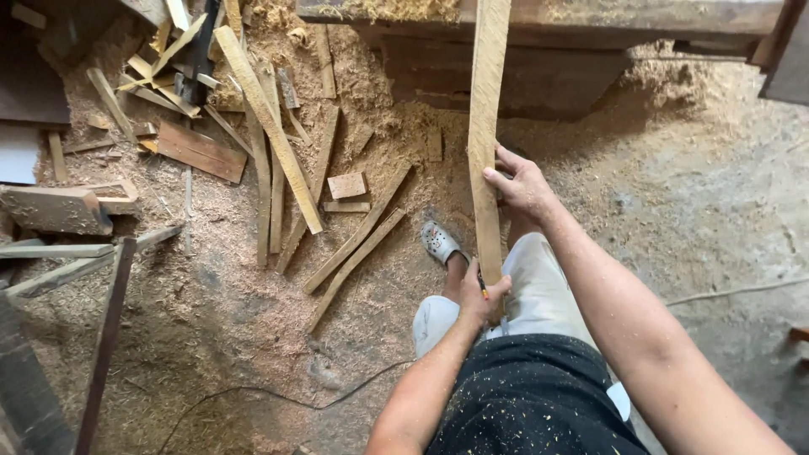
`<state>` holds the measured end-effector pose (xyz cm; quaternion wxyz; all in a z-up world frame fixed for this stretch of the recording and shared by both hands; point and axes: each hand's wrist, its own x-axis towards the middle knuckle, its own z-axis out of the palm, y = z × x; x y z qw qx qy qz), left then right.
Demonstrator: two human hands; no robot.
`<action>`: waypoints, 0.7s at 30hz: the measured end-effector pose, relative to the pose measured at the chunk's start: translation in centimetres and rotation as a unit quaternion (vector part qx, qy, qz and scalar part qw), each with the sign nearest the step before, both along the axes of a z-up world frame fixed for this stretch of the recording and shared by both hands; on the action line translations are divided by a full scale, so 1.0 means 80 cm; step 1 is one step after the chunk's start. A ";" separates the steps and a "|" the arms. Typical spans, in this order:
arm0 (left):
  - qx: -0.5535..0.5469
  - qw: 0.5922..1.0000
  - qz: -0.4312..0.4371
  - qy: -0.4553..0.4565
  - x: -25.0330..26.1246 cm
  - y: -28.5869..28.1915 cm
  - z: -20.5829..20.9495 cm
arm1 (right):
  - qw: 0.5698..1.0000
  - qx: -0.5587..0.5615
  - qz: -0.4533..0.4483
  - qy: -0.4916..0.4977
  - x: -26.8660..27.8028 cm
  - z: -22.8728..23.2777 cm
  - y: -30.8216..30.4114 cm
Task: The person marks a curved wooden board with a pencil, turns it over, and marks the other side. They then pick up a long, thin piece of wood and mark it with the pencil while holding it upright.
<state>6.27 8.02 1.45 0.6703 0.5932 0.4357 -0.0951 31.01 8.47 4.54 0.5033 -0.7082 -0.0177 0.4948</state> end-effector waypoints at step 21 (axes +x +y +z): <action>-0.010 0.993 0.091 -0.080 0.109 0.042 -0.048 | 0.999 -0.025 -0.036 -0.006 0.101 0.035 0.069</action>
